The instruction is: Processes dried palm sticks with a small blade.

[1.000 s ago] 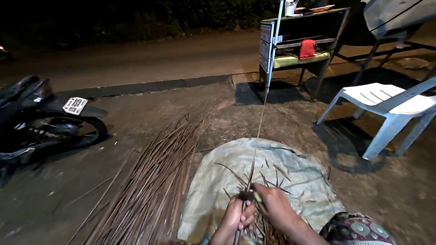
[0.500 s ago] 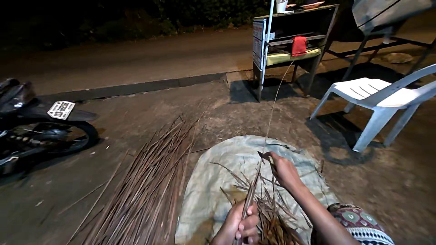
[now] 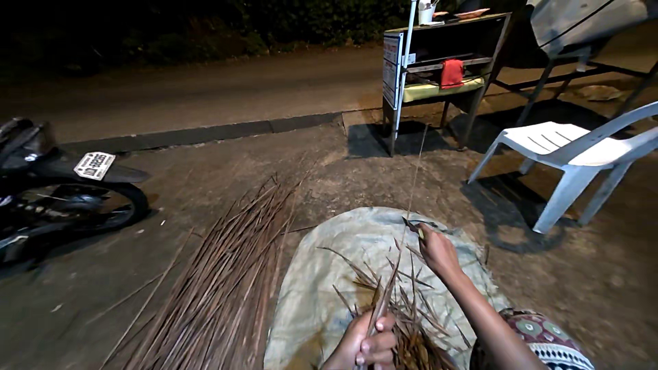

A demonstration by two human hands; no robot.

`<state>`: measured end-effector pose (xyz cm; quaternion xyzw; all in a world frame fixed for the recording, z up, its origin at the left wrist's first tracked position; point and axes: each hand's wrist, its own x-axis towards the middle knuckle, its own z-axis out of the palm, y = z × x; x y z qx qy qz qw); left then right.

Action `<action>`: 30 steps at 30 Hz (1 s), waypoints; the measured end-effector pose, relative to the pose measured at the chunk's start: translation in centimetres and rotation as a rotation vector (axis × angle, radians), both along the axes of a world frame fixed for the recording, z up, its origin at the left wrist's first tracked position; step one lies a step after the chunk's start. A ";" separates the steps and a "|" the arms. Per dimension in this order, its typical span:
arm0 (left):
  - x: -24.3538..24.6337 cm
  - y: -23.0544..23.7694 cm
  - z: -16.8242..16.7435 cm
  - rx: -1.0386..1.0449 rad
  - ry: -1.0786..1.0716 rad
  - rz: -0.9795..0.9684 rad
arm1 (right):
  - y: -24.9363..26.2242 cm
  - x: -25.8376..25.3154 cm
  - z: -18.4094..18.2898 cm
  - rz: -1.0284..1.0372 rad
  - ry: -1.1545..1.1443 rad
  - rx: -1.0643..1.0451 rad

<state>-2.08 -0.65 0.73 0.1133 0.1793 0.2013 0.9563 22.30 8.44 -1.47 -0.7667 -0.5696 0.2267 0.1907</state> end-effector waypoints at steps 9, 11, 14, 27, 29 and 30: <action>-0.2 0.2 -0.4 -0.077 -0.008 -0.007 | 0.7 1.1 -0.9 -0.076 -0.019 -0.071; -0.2 0.0 -0.6 -0.064 0.012 -0.013 | 0.9 1.9 -1.1 -0.117 -0.001 -0.072; -0.2 -0.1 -1.0 -0.041 0.007 -0.037 | 0.9 2.1 -1.0 -0.137 -0.007 -0.067; -0.1 -0.4 -0.9 -0.118 0.002 -0.057 | 1.2 3.8 -1.8 -0.242 0.047 -0.027; 0.0 -0.7 -0.6 -0.124 0.039 -0.053 | 1.2 4.4 -2.1 -0.272 0.057 -0.005; 0.0 -0.8 -0.5 -0.118 0.053 -0.058 | 1.2 4.6 -2.0 -0.280 0.057 0.002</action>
